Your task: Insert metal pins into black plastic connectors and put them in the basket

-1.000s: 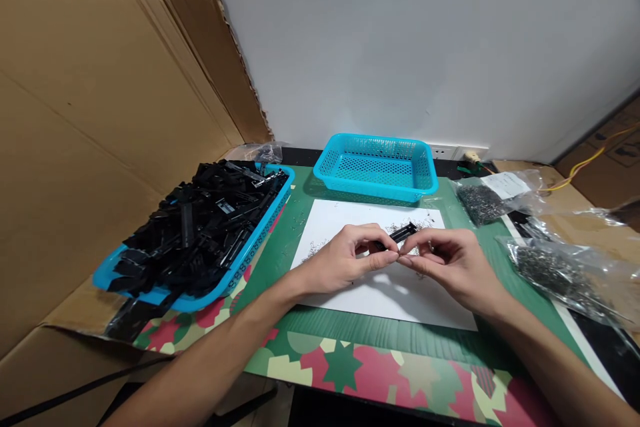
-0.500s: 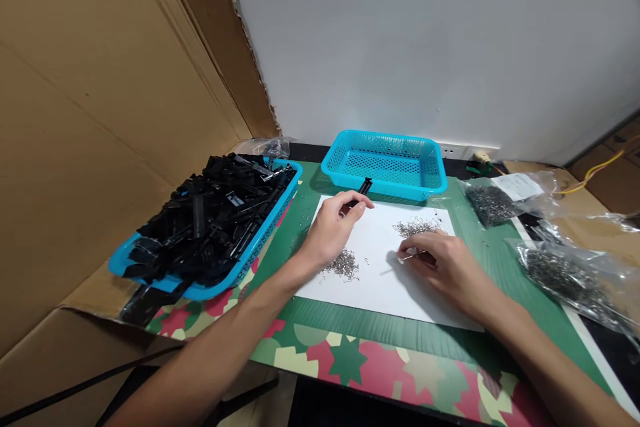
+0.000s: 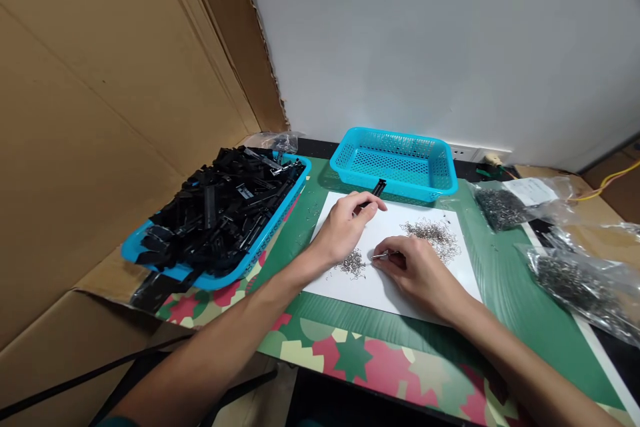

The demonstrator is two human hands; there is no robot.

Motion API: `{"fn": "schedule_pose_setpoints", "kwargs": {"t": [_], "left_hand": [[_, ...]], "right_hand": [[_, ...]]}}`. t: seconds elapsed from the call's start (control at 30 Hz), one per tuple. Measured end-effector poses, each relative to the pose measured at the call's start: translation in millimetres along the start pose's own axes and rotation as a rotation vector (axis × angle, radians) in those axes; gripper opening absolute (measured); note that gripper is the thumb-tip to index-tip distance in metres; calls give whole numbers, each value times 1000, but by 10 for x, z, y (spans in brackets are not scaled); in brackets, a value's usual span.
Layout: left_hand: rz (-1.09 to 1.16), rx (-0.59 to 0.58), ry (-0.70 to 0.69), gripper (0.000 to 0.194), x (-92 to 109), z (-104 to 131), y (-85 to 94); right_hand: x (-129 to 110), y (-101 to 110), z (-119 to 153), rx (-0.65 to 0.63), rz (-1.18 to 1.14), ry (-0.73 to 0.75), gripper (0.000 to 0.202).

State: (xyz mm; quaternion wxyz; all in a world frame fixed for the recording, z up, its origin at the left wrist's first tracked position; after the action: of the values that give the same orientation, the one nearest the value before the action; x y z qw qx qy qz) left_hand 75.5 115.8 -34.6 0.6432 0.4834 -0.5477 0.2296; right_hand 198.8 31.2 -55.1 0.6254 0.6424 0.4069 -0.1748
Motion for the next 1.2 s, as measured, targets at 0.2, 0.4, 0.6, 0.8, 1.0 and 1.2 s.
{"fn": "schedule_pose_setpoints", "kwargs": {"t": [0.2, 0.4, 0.6, 0.8, 1.0, 1.2], "left_hand": [[-26, 23, 8, 27, 25, -2, 19], [-26, 34, 2, 26, 29, -3, 18], [11, 65, 3, 26, 39, -2, 41], [62, 111, 5, 27, 68, -19, 86], [118, 136, 29, 25, 31, -36, 119], [117, 142, 35, 24, 22, -60, 127]], "right_hand": [[2, 70, 95, 18, 211, 93, 20], [20, 53, 106, 25, 144, 83, 16], [-41, -63, 66, 9, 42, 82, 16], [-75, -118, 59, -9, 54, 124, 18], [-103, -60, 120, 71, 12, 158, 16], [-111, -36, 171, 109, -107, 179, 30]]}}
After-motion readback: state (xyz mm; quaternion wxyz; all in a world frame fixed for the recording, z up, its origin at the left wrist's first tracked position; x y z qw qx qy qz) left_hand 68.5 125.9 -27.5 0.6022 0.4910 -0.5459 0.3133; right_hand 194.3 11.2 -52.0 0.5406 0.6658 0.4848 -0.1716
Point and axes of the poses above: each hand's wrist, its own z-axis away from the middle knuckle, its own y-axis out of the back of the hand, x = y × z, the point moved 6 cm from there along -z, towards the middle knuckle, and after that the axes turned 6 degrees about y, right-handed, at the moved point
